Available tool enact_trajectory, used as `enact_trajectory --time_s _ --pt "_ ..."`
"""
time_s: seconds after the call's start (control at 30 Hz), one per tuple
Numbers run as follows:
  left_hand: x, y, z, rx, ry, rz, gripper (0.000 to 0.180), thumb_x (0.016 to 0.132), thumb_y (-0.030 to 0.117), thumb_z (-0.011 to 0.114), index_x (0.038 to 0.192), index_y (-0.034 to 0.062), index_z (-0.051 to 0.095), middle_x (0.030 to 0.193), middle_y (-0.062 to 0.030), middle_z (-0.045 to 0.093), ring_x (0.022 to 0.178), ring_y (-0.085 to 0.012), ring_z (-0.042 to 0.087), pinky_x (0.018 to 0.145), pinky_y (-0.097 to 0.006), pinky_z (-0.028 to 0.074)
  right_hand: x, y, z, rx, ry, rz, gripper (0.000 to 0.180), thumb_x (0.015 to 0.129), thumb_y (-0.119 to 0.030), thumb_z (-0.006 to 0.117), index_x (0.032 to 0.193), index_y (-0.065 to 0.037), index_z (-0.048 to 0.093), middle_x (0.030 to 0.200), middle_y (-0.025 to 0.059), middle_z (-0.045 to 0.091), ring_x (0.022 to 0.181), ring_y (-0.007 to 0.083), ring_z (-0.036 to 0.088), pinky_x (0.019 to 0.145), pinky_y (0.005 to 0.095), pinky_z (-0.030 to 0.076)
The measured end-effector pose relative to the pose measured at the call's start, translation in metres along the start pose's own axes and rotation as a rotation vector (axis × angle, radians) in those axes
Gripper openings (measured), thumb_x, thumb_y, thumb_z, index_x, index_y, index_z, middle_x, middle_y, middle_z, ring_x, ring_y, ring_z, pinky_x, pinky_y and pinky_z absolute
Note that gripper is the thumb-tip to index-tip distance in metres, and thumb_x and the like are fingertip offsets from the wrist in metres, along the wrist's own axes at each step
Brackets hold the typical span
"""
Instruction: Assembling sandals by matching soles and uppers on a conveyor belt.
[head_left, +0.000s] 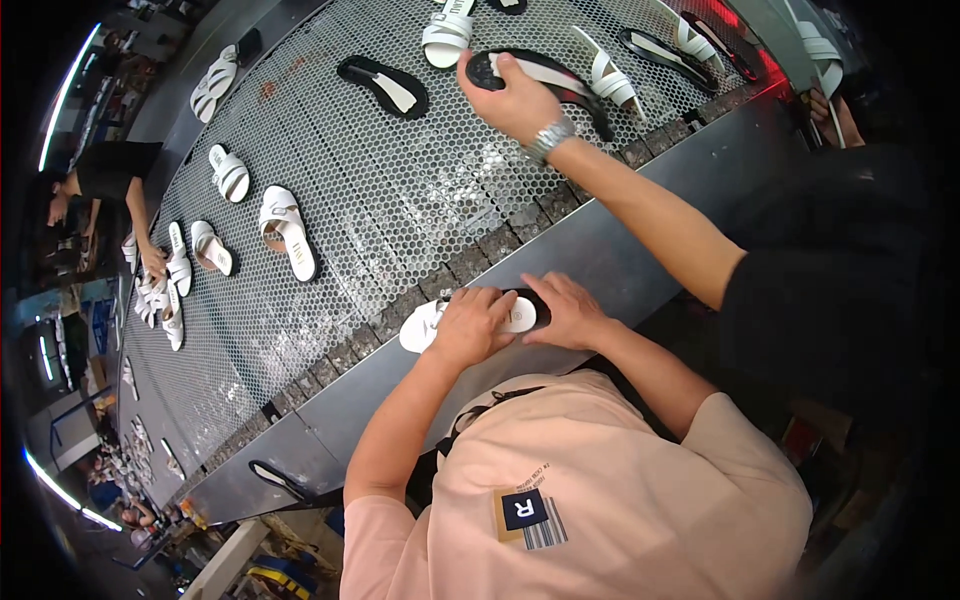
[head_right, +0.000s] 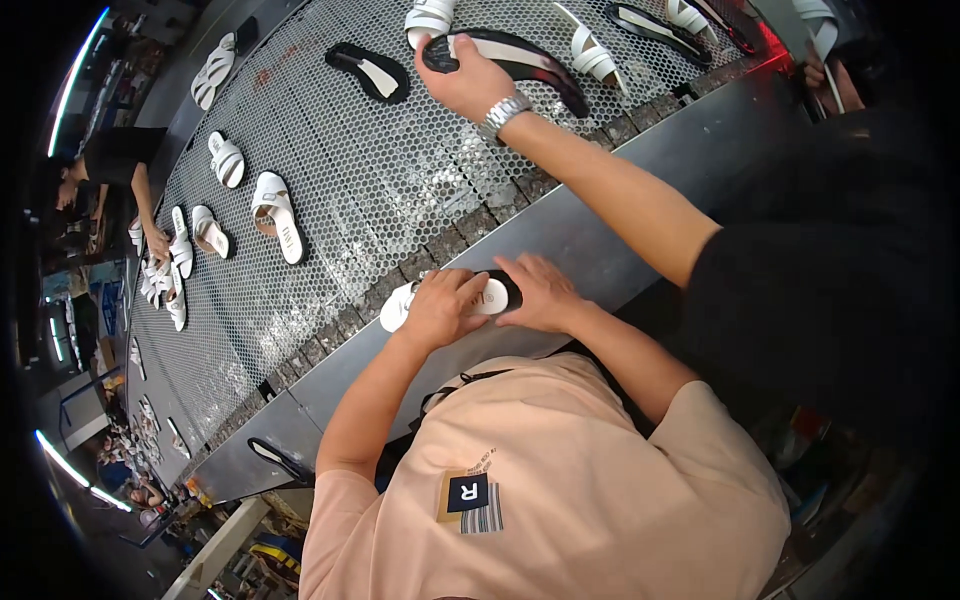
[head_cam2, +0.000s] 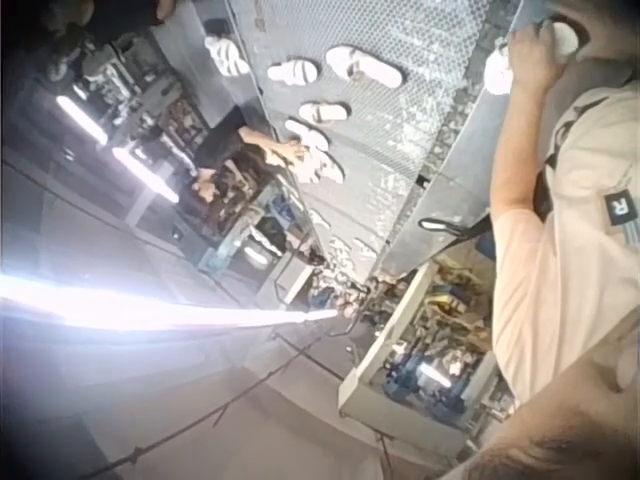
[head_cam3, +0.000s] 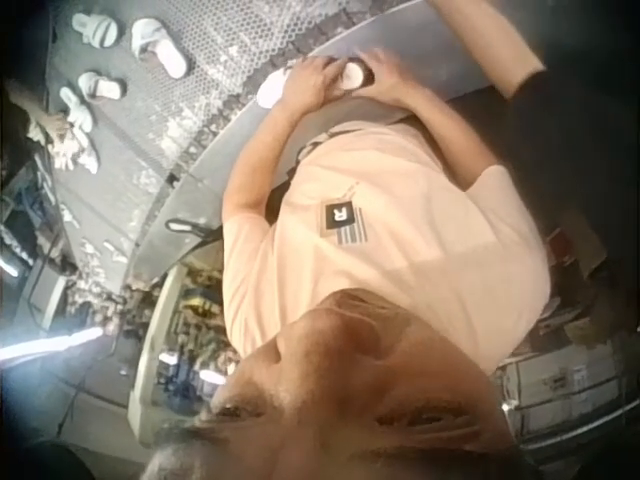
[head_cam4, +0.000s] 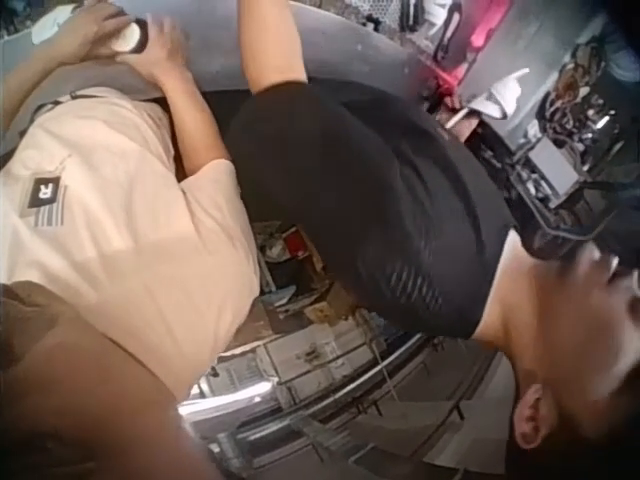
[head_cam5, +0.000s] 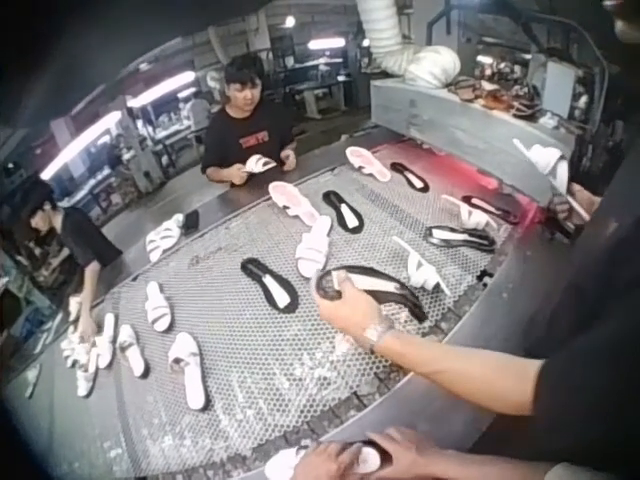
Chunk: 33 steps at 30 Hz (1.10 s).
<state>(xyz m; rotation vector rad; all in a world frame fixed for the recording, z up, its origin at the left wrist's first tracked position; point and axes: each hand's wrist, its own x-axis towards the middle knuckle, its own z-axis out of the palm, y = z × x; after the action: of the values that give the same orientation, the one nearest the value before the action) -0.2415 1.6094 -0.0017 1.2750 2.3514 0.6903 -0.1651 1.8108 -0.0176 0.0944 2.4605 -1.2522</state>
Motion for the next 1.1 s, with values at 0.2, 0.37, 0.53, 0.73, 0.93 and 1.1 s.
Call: enact_trajectory --time_s 0.2,0.37,0.53,0.73,0.93,1.1 --pt "0.003 0.009 -0.023 -0.119 0.028 -0.074 0.053 0.056 0.019 0.083 0.105 0.0079 0.066 0.097 -0.0118 0.061 0.088 -0.0311 0.059 0.077 -0.039 0.048 0.010 0.011 -0.008 -0.245 0.028 -0.268 0.075 0.061 -0.025 0.083 0.128 -0.009 0.052 0.115 0.0113 0.056 0.109 0.0310 0.051 0.097 0.0413 0.040" --pt "0.003 0.023 -0.040 -0.183 0.051 -0.126 0.057 0.057 0.018 0.083 0.110 0.0058 0.066 0.096 -0.0118 0.061 0.085 -0.0295 0.060 0.076 -0.038 0.049 0.001 -0.015 -0.026 0.441 -0.210 0.006 0.072 0.066 -0.015 0.079 0.130 -0.006 0.048 0.109 0.0141 0.065 0.098 0.0231 0.064 0.087 0.0334 0.051" --pt "0.002 0.028 -0.041 -0.248 0.034 -0.181 0.058 0.057 0.018 0.083 0.112 0.0056 0.065 0.094 -0.0122 0.061 0.087 -0.0302 0.060 0.076 -0.040 0.049 -0.005 -0.023 -0.035 0.496 -0.263 0.017 0.069 0.067 -0.016 0.077 0.129 -0.007 0.048 0.110 0.0161 0.064 0.101 0.0260 0.063 0.088 0.0348 0.050" --pt "0.004 0.034 -0.040 -0.289 0.008 -0.208 0.057 0.059 0.018 0.081 0.112 0.0053 0.065 0.095 -0.0124 0.061 0.088 -0.0299 0.060 0.076 -0.039 0.049 -0.009 -0.020 -0.034 0.469 -0.230 -0.057 0.068 0.068 -0.017 0.076 0.129 -0.007 0.048 0.107 0.0159 0.066 0.098 0.0274 0.065 0.087 0.0356 0.050" --pt "0.006 0.037 -0.037 -0.292 0.014 -0.181 0.056 0.060 0.018 0.081 0.112 0.0054 0.064 0.097 -0.0125 0.061 0.089 -0.0297 0.060 0.077 -0.038 0.049 -0.011 -0.024 -0.046 0.484 -0.267 -0.042 0.066 0.068 -0.017 0.075 0.127 -0.007 0.049 0.107 0.0165 0.066 0.099 0.0293 0.065 0.088 0.0367 0.050" --pt "0.011 0.041 -0.035 -0.319 -0.012 -0.188 0.056 0.060 0.019 0.081 0.112 0.0057 0.064 0.098 -0.0123 0.061 0.091 -0.0291 0.059 0.078 -0.038 0.049 -0.013 -0.022 -0.051 0.438 -0.281 -0.051 0.066 0.068 -0.016 0.074 0.127 -0.007 0.048 0.108 0.0168 0.065 0.099 0.0295 0.064 0.088 0.0369 0.050"
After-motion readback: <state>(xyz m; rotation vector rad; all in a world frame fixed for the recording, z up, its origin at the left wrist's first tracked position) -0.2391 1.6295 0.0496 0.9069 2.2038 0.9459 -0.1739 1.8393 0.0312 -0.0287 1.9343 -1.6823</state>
